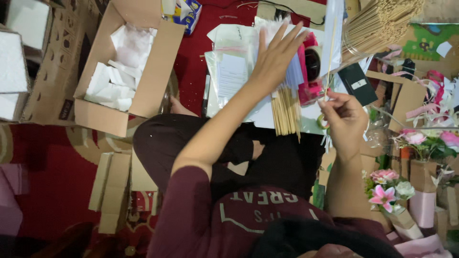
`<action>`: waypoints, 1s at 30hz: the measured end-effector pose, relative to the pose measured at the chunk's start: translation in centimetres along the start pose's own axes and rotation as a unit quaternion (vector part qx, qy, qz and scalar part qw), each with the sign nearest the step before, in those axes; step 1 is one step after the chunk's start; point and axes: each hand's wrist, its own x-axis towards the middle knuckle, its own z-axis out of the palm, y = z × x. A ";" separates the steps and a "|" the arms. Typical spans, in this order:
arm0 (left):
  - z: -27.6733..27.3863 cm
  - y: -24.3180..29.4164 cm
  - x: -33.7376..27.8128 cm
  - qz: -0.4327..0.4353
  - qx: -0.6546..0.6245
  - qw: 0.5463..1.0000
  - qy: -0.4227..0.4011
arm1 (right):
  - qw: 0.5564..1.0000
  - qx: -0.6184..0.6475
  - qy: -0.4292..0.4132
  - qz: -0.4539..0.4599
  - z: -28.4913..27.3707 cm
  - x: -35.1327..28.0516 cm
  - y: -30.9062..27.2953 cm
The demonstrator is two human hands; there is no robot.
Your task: The person sits on the floor and assembles craft kits by placing small white paper cards and wooden sticks into clear plastic bags. They handle the items one by one, arranging them inside the bags and stacking the completed packages.
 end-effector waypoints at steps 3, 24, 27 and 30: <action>1.7 -1.0 2.3 0.043 0.014 0.999 0.013 | 1.000 0.000 -0.001 -0.011 -0.1 -0.2 0.6; 3.5 -4.9 0.2 0.167 -0.014 0.975 0.142 | 0.941 -0.274 -0.079 -0.184 1.8 0.8 5.5; 3.5 -5.1 0.2 0.159 -0.051 0.977 0.133 | 0.930 -0.301 -0.092 -0.191 1.9 0.8 5.4; 3.2 -5.0 0.1 0.153 -0.059 0.977 0.137 | 0.929 -0.289 -0.091 -0.214 2.0 0.7 4.9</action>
